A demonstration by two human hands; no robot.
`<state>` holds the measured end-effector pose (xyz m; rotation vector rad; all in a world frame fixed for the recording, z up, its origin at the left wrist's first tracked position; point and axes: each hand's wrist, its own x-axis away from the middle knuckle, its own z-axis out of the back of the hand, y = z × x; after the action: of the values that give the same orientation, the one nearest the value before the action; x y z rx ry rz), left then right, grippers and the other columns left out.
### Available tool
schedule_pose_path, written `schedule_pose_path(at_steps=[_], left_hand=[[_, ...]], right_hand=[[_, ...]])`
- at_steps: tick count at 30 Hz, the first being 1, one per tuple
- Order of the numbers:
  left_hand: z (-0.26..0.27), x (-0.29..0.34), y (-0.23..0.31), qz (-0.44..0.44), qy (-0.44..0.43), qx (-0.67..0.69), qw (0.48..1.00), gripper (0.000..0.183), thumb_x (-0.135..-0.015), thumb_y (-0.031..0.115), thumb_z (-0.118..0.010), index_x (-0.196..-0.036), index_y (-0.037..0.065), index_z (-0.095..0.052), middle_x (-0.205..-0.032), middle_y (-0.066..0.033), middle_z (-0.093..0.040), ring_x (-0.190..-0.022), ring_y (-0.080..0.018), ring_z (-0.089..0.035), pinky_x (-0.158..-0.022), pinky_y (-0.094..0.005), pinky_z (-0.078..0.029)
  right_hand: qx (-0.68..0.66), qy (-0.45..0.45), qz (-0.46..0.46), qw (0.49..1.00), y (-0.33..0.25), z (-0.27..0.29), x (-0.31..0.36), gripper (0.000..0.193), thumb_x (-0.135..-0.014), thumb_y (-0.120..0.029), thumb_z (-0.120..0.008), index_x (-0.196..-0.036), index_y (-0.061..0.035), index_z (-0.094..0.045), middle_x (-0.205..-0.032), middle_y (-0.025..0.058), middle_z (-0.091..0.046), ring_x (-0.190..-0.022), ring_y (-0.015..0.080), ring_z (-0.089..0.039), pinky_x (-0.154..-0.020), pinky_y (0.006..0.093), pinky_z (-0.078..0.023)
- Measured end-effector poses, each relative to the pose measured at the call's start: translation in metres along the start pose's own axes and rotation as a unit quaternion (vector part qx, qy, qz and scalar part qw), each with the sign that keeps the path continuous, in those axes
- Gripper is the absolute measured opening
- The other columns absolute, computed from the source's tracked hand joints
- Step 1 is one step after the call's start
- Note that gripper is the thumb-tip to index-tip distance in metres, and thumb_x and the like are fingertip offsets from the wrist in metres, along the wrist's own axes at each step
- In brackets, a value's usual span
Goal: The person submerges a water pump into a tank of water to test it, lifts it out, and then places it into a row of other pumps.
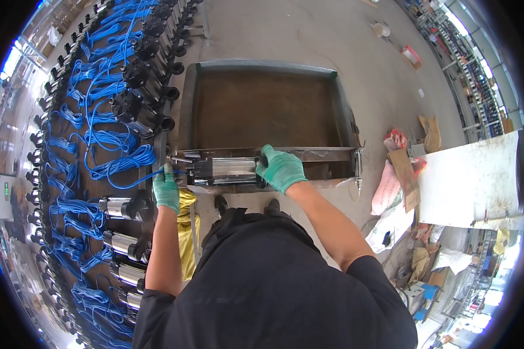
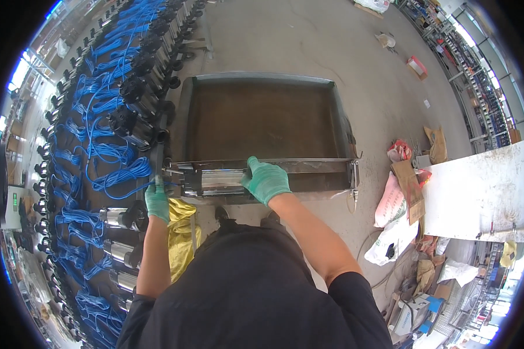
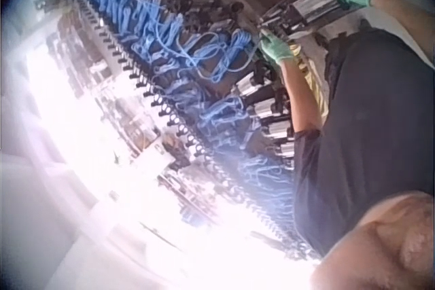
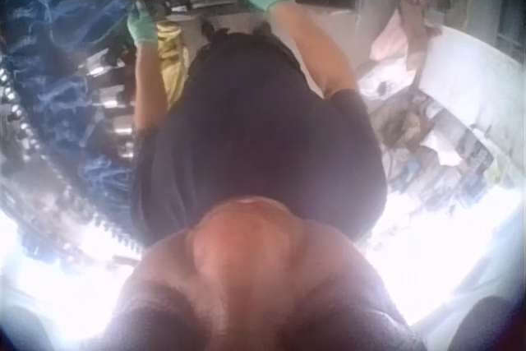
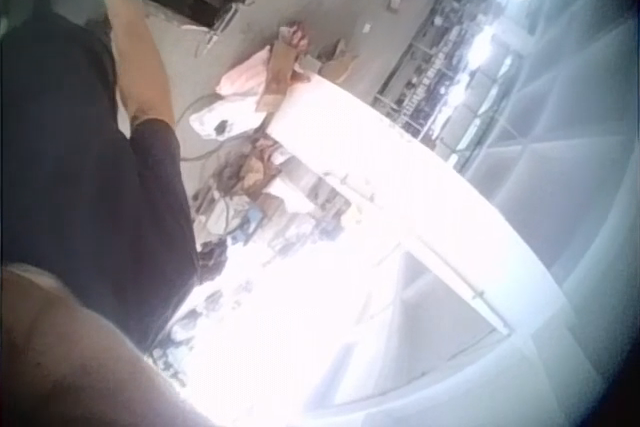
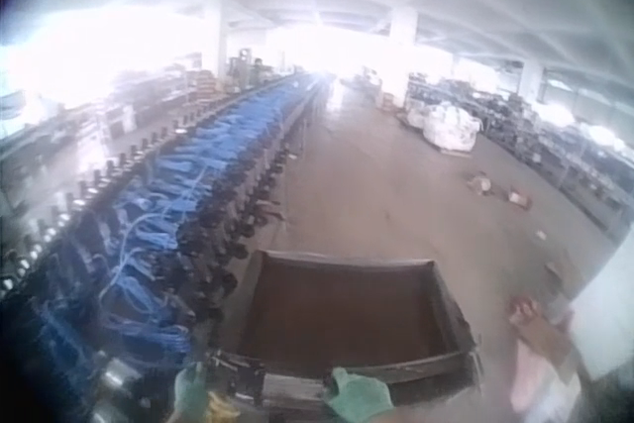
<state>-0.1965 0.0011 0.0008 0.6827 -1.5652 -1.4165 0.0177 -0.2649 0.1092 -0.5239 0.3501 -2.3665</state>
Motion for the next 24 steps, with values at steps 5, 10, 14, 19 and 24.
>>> schedule_pose_path(at_steps=[5, 10, 14, 19, 24], left_hand=[[0.000, 0.014, 0.030, 0.011, -0.020, 0.137, 0.990, 0.029, -0.102, 0.035, -0.062, -0.106, 0.006, -0.068, -0.088, -0.0026, -0.071, -0.076, -0.0123, -0.065, -0.069, -0.0285, -0.053], [-0.038, 0.039, 0.091, 0.057, -0.183, 0.331, 0.924, 0.043, -0.104, 0.044, -0.055, -0.112, 0.003, -0.065, -0.096, -0.0090, -0.070, -0.083, -0.0184, -0.066, -0.074, -0.0338, -0.055], [-0.098, 0.062, 0.098, 0.130, -0.298, 0.293, 0.899, 0.051, -0.105, 0.047, -0.049, -0.124, 0.001, -0.061, -0.097, -0.0098, -0.068, -0.081, -0.0213, -0.063, -0.080, -0.0382, -0.053], [-0.152, 0.075, 0.093, 0.205, -0.389, 0.294, 0.849, 0.057, -0.101, 0.050, -0.056, -0.127, -0.001, -0.061, -0.091, -0.0083, -0.069, -0.080, -0.0193, -0.066, -0.074, -0.0345, -0.056], [-0.139, 0.068, 0.084, 0.203, -0.350, 0.265, 0.875, 0.056, -0.099, 0.049, -0.059, -0.126, 0.000, -0.063, -0.088, -0.0078, -0.068, -0.078, -0.0193, -0.066, -0.072, -0.0341, -0.055]], right_hand=[[-0.053, 0.001, -0.027, 0.998, 0.027, -0.003, 0.005, 0.036, -0.092, -0.036, -0.063, -0.115, -0.0072, -0.059, -0.101, 0.0206, -0.072, -0.098, 0.0404, -0.068, -0.086, 0.0502, -0.052], [-0.244, 0.075, -0.051, 0.965, 0.118, -0.049, 0.011, 0.027, -0.097, -0.013, -0.058, -0.124, -0.0066, -0.062, -0.097, 0.0166, -0.074, -0.087, 0.0284, -0.072, -0.078, 0.0397, -0.055], [-0.281, 0.037, -0.191, 0.940, 0.132, -0.071, 0.006, 0.027, -0.093, -0.007, -0.056, -0.119, -0.0071, -0.065, -0.107, 0.0226, -0.070, -0.100, 0.0416, -0.067, -0.085, 0.0457, -0.053], [-0.335, 0.165, -0.174, 0.911, 0.235, -0.181, -0.015, 0.028, -0.090, -0.003, -0.054, -0.116, -0.0066, -0.066, -0.109, 0.0239, -0.068, -0.103, 0.0443, -0.064, -0.086, 0.0482, -0.052], [-0.189, 0.162, -0.102, 0.963, 0.196, -0.151, -0.010, 0.029, -0.089, -0.003, -0.055, -0.116, -0.0065, -0.065, -0.111, 0.0238, -0.068, -0.106, 0.0446, -0.063, -0.088, 0.0493, -0.051]])
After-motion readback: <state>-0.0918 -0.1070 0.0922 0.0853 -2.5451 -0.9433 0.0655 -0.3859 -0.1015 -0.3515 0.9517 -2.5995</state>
